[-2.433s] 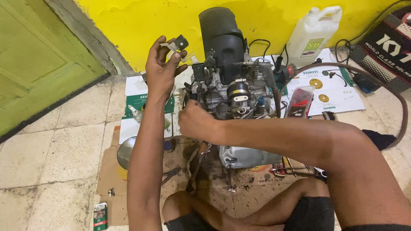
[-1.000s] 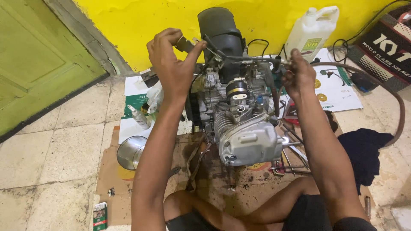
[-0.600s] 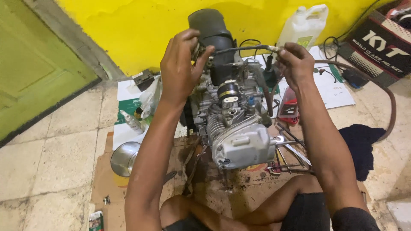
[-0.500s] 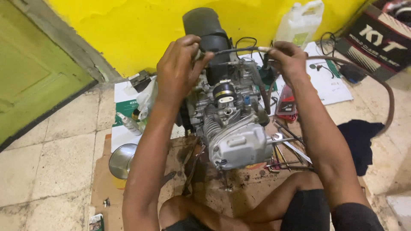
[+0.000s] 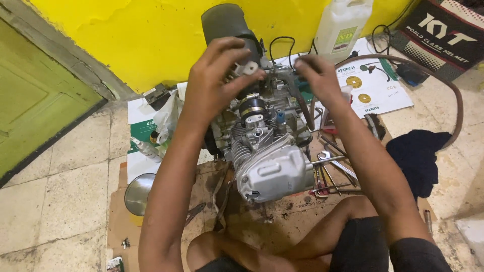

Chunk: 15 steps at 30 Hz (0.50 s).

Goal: The person sits on the floor and works on a motorcycle engine, using a wrench to tighten bolts on the carburetor and other components. They also handle a small black part and a hose, connecting them to the engine.

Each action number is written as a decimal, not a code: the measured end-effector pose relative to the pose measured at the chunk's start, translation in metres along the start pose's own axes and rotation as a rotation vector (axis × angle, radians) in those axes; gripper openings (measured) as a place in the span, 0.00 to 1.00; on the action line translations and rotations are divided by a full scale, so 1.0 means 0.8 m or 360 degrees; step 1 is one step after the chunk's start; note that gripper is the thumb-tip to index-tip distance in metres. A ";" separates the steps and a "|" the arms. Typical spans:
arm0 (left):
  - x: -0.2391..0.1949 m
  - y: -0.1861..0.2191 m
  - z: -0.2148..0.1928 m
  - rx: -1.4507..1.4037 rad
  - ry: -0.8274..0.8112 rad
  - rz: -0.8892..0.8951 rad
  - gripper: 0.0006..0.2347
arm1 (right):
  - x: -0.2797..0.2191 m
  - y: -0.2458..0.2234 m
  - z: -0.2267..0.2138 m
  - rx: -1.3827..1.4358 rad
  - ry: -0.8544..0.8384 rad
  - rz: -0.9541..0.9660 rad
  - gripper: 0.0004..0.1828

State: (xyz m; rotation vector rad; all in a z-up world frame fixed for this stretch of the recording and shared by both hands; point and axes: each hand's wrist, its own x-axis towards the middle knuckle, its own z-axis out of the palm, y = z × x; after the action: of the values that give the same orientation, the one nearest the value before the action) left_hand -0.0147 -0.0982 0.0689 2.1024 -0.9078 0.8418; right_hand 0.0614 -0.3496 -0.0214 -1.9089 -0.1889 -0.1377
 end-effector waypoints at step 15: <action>0.008 -0.028 0.020 0.0091 0.0315 -0.0394 0.12 | 0.002 0.017 0.022 -0.0214 -0.0219 -0.0287 0.18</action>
State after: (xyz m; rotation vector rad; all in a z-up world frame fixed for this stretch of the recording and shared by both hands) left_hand 0.0107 -0.1015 0.0572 2.0828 -0.5132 0.9331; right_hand 0.0659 -0.3373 -0.0399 -2.0346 -0.4552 -0.1432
